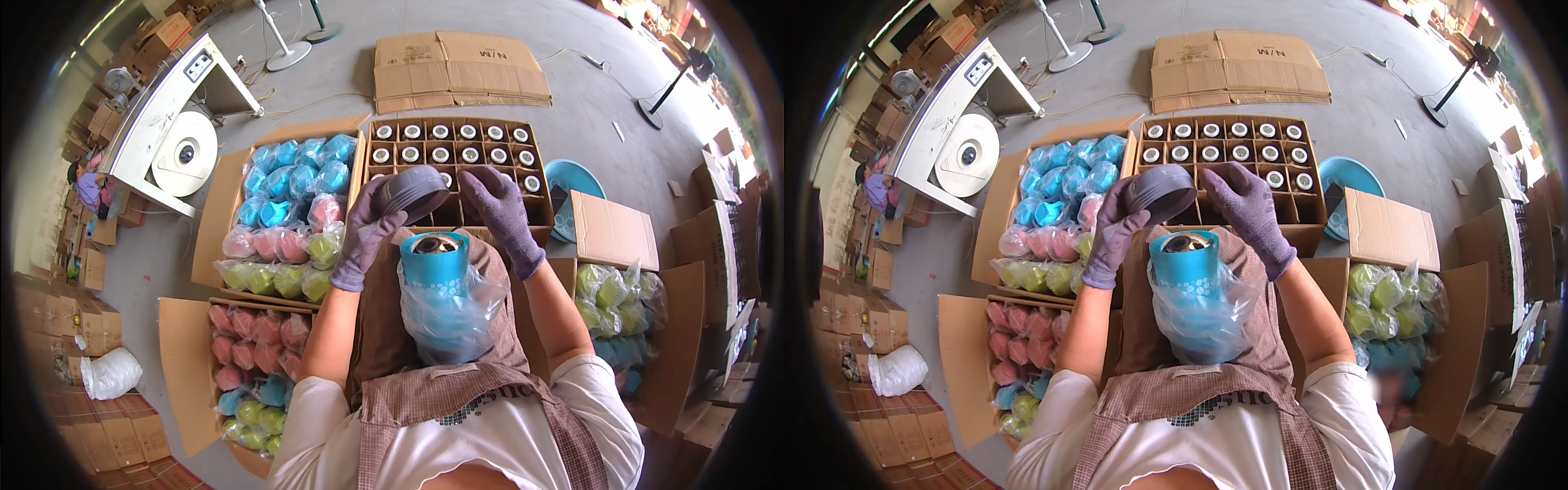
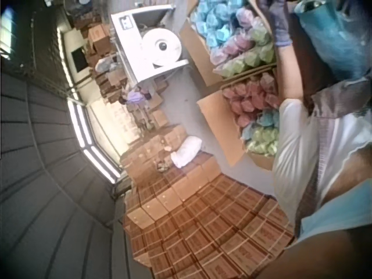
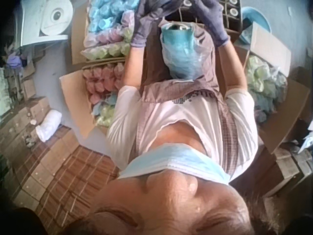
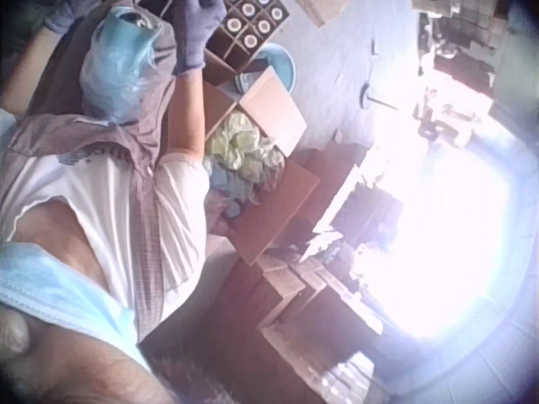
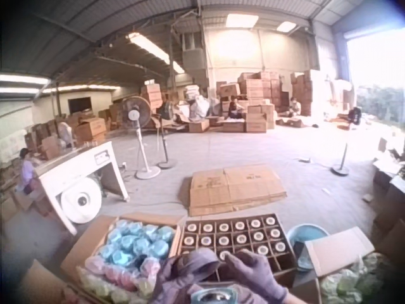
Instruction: The person places bottles into a large insulated container, secures the lid by hand, and then places the assembled units into a cardboard box.
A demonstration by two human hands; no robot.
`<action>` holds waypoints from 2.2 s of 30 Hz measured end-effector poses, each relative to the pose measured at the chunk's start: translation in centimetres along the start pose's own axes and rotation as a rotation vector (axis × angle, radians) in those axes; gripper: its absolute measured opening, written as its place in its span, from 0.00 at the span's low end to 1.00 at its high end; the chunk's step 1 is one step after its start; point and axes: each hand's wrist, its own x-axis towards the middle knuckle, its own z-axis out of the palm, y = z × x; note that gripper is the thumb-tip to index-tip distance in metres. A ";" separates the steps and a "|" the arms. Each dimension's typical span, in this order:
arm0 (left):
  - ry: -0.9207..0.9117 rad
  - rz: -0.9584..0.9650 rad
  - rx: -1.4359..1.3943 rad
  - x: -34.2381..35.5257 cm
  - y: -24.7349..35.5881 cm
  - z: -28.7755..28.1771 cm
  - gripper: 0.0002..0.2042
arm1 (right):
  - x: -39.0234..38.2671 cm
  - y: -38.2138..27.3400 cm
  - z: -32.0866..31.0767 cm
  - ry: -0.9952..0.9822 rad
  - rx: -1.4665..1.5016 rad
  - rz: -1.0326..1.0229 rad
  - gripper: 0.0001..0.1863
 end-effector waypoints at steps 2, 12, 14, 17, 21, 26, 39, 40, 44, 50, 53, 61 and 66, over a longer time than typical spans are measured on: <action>-0.168 -0.085 -0.010 -0.1 -1.7 -0.5 0.32 | 0.2 3.7 0.6 -0.138 0.257 -0.231 0.25; -0.219 -0.029 0.260 -2.1 -1.4 1.0 0.29 | -1.6 5.5 0.0 -0.439 0.389 -0.112 0.34; -0.274 0.008 0.294 -1.9 -1.8 0.5 0.26 | -1.7 5.9 -0.2 -0.470 0.388 -0.096 0.33; -0.245 -0.013 0.293 -2.2 -2.0 0.9 0.27 | -1.8 6.2 -0.1 -0.452 0.398 -0.123 0.33; -0.181 0.015 0.230 -2.4 -2.7 0.8 0.25 | -2.7 4.7 0.4 -0.397 0.204 -0.205 0.32; -0.030 -0.228 0.004 -1.3 -2.9 -0.6 0.22 | -6.4 -3.2 3.7 -0.191 -0.637 -0.723 0.30; -0.052 0.274 0.612 -1.3 0.2 5.4 0.25 | -2.6 6.5 1.3 -0.101 0.189 -0.155 0.25; -0.127 0.333 0.792 -1.6 -1.1 5.1 0.27 | -1.9 7.8 1.6 -0.195 0.320 -0.012 0.25; -0.102 -0.058 0.624 -1.0 -4.3 -2.9 0.22 | -5.8 -1.0 3.5 -0.351 -0.319 -0.731 0.25; -0.132 0.074 0.677 -0.7 -2.5 1.9 0.28 | -3.6 5.8 2.8 -0.129 -0.144 -0.498 0.23; -0.018 0.042 0.553 -0.8 -5.1 -2.1 0.22 | -5.0 1.2 2.5 -0.305 -0.195 -0.637 0.24; 0.011 0.024 0.513 -1.2 -5.1 -2.0 0.20 | -5.8 -0.2 2.7 -0.348 -0.331 -0.683 0.32; -0.178 0.366 0.959 -0.9 -0.3 5.5 0.23 | -1.7 6.9 2.0 -0.208 0.062 -0.089 0.26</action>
